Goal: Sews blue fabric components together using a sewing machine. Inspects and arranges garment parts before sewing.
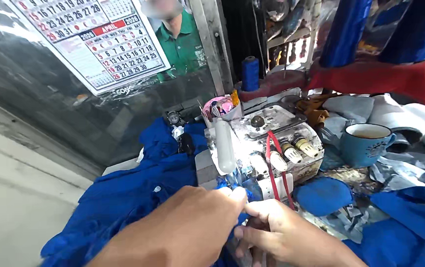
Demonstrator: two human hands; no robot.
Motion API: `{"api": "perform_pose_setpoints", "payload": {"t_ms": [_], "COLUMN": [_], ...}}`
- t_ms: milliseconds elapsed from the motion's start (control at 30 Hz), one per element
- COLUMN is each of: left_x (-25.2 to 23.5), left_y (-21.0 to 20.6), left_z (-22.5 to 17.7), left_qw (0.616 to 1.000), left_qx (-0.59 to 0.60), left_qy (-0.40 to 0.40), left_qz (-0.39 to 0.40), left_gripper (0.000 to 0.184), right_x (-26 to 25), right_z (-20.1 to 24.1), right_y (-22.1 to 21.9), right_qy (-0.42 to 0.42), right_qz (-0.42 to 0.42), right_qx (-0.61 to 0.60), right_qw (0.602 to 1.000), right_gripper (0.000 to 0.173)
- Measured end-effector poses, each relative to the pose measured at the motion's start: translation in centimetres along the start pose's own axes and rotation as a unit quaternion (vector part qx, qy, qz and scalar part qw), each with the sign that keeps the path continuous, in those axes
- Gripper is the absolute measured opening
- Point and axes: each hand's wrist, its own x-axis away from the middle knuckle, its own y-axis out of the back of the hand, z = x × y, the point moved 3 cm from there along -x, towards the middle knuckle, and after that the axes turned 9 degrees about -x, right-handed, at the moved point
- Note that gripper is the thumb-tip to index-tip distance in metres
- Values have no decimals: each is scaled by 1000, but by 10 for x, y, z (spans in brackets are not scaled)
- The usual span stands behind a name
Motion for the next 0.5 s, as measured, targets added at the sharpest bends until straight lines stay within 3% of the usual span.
{"api": "perform_pose_setpoints", "payload": {"t_ms": [167, 300, 433, 500], "left_x": [16, 33, -1, -7], "left_y": [-9, 6, -23, -16], "left_z": [25, 29, 29, 29], "left_qw": [992, 960, 984, 988], "left_qx": [11, 107, 87, 31], "left_qy": [34, 30, -50, -64], "left_qz": [-117, -258, -149, -135], "left_gripper": [40, 24, 27, 18], "right_x": [4, 10, 8, 7], "right_z": [-4, -4, -8, -11], "right_y": [-2, -5, -12, -12], "right_qy": [2, 36, 76, 95], "right_qz": [-11, -33, -74, -96], "right_qx": [-44, -54, -7, 46], "right_qw": [999, 997, 994, 990], "right_gripper": [23, 25, 22, 21]}}
